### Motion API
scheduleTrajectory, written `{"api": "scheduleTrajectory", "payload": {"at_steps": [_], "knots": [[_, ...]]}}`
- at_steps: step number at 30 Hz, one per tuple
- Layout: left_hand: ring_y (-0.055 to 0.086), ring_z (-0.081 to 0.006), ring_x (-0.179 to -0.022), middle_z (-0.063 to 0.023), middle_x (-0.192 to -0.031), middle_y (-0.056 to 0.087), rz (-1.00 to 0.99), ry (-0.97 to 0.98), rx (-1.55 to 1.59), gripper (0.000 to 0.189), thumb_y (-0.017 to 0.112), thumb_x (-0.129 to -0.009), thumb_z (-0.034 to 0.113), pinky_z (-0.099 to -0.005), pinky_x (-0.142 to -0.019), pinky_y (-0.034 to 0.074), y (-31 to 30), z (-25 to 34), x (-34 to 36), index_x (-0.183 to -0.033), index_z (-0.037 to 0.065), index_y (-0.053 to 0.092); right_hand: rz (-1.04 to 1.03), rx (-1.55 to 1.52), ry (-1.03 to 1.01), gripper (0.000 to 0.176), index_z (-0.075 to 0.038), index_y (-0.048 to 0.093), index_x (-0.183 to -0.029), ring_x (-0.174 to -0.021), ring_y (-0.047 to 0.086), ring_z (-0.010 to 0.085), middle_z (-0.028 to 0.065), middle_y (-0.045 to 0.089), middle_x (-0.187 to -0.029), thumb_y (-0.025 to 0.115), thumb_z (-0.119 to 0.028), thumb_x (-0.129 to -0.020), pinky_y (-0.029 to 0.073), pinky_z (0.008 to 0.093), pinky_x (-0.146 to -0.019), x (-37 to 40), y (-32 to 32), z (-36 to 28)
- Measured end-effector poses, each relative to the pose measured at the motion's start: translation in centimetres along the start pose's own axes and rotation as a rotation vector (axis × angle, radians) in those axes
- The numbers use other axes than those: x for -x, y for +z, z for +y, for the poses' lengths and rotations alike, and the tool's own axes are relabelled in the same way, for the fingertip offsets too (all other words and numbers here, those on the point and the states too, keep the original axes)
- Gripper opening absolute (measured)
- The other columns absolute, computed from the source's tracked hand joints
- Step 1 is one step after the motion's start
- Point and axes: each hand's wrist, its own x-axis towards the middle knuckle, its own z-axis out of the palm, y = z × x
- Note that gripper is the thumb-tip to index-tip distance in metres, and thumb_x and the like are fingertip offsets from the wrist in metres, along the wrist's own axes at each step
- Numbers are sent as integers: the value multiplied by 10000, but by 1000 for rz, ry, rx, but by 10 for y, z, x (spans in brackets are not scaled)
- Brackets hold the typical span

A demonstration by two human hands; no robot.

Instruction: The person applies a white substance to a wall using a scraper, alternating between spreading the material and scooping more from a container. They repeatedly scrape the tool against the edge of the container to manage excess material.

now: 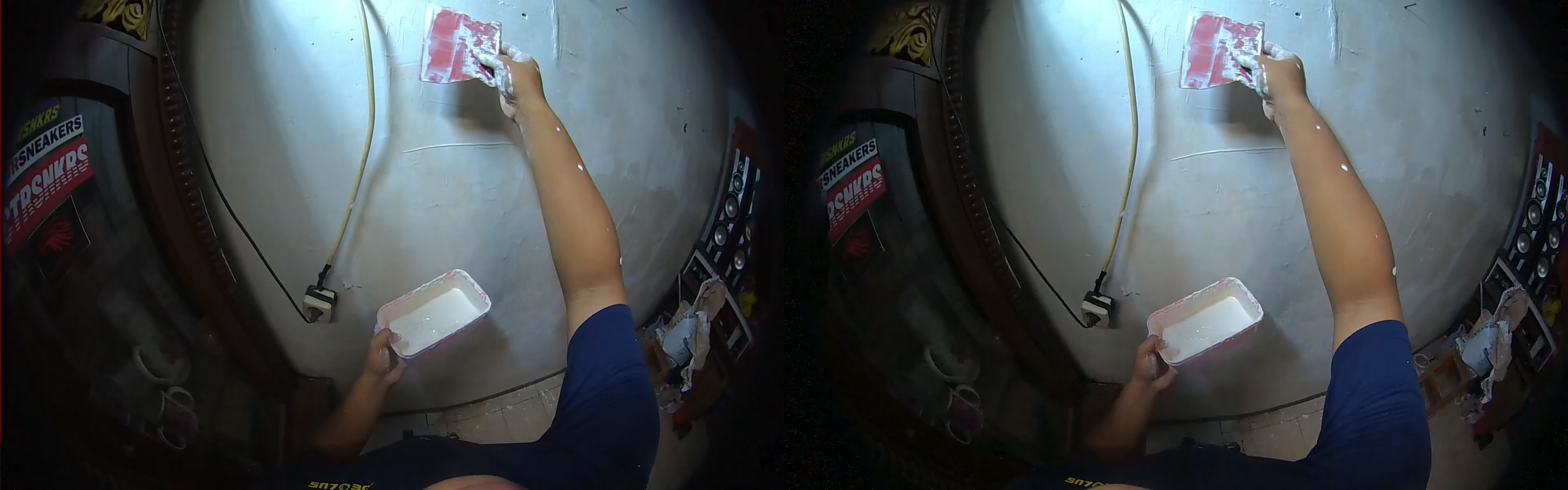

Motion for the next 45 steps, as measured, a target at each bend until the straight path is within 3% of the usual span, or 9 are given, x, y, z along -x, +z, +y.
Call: {"api": "scheduleTrajectory", "payload": {"at_steps": [9,14,19,23,29,35,39,41,45], "knots": [[571,-291,-997,-159,-1111,564,64,15,-17,515,448,-734,167,-417,-816,486,-6,1,-1,-1210,-29,440,370,1206,-63,293,50,642,-803,-624,621,182,116,647,-692,709,-206,-676,471,316,-540,-34,6,-3],[608,-247,-896,-134,-1038,592,90,-22,-30,496,445,-723,152,-382,-715,520,-13,1,13,-1186,-26,459,384,1210,34,379,32,655,-827,-749,651,236,179,659,-832,742,-291,-651,507,331,-643,-45,-85,-25],[617,-222,-832,-127,-981,603,111,-34,-61,502,450,-710,166,-342,-607,526,-19,4,17,-1174,-24,472,-12,272,102,190,16,641,-921,-678,646,181,121,655,-827,586,-134,-817,538,329,-557,-28,-29,-26],[610,-239,-862,-130,-1006,596,89,15,-78,511,454,-705,173,-360,-659,523,-19,-1,14,-1176,-27,467,295,1196,43,365,55,636,-899,-802,642,290,189,656,-860,685,-238,-689,509,359,-714,-42,15,4],[579,-287,-958,-158,-1077,573,140,18,-26,547,459,-696,173,-400,-821,479,-37,0,24,-1200,-38,448,382,1399,76,465,8,643,-940,-827,643,305,184,649,-942,709,-345,-644,500,368,-736,-64,-113,-37],[538,-326,-1051,-184,-1153,536,115,52,17,596,458,-682,170,-447,-905,441,-46,3,38,-1237,-40,411,-16,293,44,288,61,568,-1048,-781,648,207,135,640,-923,553,-124,-829,558,322,-711,-53,-77,-41],[539,-297,-1072,-180,-1169,533,146,38,123,581,467,-680,101,-402,-939,432,-38,0,38,-1239,-48,408,387,1146,-22,360,73,641,-868,-724,642,262,173,650,-813,698,-237,-694,500,355,-620,-49,-21,1],[538,-293,-1075,-181,-1169,533,126,57,99,580,471,-679,100,-403,-940,431,-39,-1,38,-1237,-47,409,393,1089,49,434,40,654,-834,-885,630,324,233,641,-909,731,-329,-619,487,350,-790,-53,-57,5],[539,-298,-1070,-180,-1165,534,143,-14,154,589,475,-671,94,-405,-938,433,-48,-5,40,-1239,-46,407,457,1347,119,392,13,666,-844,-731,643,247,157,658,-830,717,-322,-646,494,331,-670,-35,-128,-45]]}}
